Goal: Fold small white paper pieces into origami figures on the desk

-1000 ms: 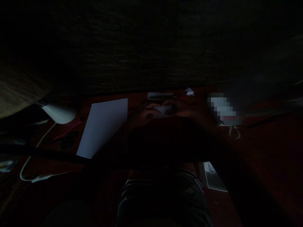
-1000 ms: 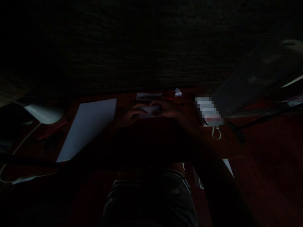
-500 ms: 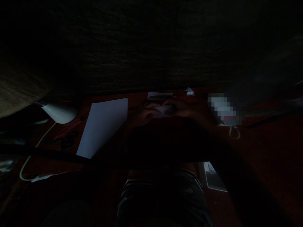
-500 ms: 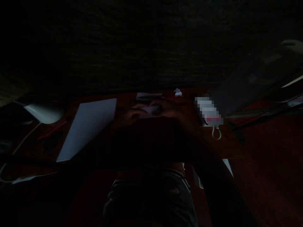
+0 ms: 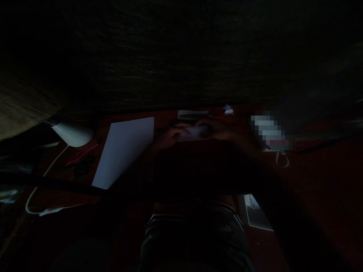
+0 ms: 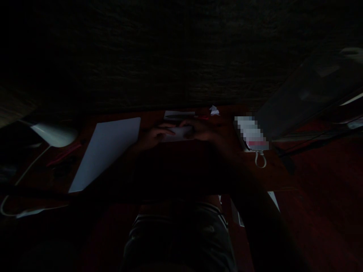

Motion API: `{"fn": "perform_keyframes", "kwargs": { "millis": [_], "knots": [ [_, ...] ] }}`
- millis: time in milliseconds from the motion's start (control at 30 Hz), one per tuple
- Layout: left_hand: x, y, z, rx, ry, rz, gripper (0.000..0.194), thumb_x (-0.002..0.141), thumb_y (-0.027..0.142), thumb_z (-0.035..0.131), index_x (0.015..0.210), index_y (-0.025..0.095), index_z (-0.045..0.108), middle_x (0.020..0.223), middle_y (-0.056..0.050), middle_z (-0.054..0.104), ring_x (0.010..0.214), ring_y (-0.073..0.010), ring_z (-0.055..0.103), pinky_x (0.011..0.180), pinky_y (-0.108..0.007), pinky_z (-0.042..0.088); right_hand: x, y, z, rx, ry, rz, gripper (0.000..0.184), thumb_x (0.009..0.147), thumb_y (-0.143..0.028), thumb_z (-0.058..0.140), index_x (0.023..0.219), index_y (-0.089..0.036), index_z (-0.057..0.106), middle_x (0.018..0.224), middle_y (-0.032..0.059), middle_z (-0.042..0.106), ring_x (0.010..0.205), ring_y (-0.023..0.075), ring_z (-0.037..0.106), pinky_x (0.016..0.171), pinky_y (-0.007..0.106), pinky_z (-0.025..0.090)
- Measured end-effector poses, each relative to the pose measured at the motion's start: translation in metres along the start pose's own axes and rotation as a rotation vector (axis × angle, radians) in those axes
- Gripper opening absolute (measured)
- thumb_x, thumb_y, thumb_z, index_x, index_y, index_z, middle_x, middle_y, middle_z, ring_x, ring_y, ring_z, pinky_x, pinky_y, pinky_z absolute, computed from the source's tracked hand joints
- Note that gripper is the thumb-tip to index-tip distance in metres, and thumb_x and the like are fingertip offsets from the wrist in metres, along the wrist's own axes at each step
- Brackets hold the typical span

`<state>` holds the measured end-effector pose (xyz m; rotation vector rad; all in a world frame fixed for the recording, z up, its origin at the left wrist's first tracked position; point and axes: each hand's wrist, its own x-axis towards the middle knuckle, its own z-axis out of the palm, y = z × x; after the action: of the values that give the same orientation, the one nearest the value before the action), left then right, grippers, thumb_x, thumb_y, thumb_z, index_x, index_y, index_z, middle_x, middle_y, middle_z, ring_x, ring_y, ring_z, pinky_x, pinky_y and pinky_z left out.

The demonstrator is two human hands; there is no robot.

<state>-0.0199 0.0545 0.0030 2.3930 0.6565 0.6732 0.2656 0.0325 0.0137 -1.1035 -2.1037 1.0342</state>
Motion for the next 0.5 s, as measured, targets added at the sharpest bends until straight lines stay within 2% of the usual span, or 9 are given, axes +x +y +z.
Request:
{"fn": "perform_keyframes", "kwargs": {
  "millis": [233,500],
  "knots": [
    [-0.0018,-0.006,-0.0047,-0.077,-0.038,-0.011,0.043,0.094,0.006,0.051,0.118,0.028,0.079,0.155,-0.005,0.061,0.147,-0.0267,0.052,0.124,-0.059,0.04,-0.0002,-0.0002,0.0003,-0.018,0.009,0.019,0.049,0.071,-0.028,0.081,0.119,-0.025,0.073,0.127,0.0051,0.071,0.119,0.0303,0.066,0.106,0.048,0.051],
    [-0.0027,-0.0058,-0.0068,-0.075,-0.053,0.001,0.052,0.09,0.001,0.049,0.122,0.03,0.077,0.154,-0.003,0.061,0.147,-0.0247,0.053,0.125,-0.059,0.039,0.0,0.0002,-0.0002,-0.053,0.015,0.01,0.047,0.072,-0.028,0.082,0.119,-0.026,0.073,0.127,0.005,0.072,0.12,0.0298,0.066,0.108,0.048,0.051]
  ]
}}
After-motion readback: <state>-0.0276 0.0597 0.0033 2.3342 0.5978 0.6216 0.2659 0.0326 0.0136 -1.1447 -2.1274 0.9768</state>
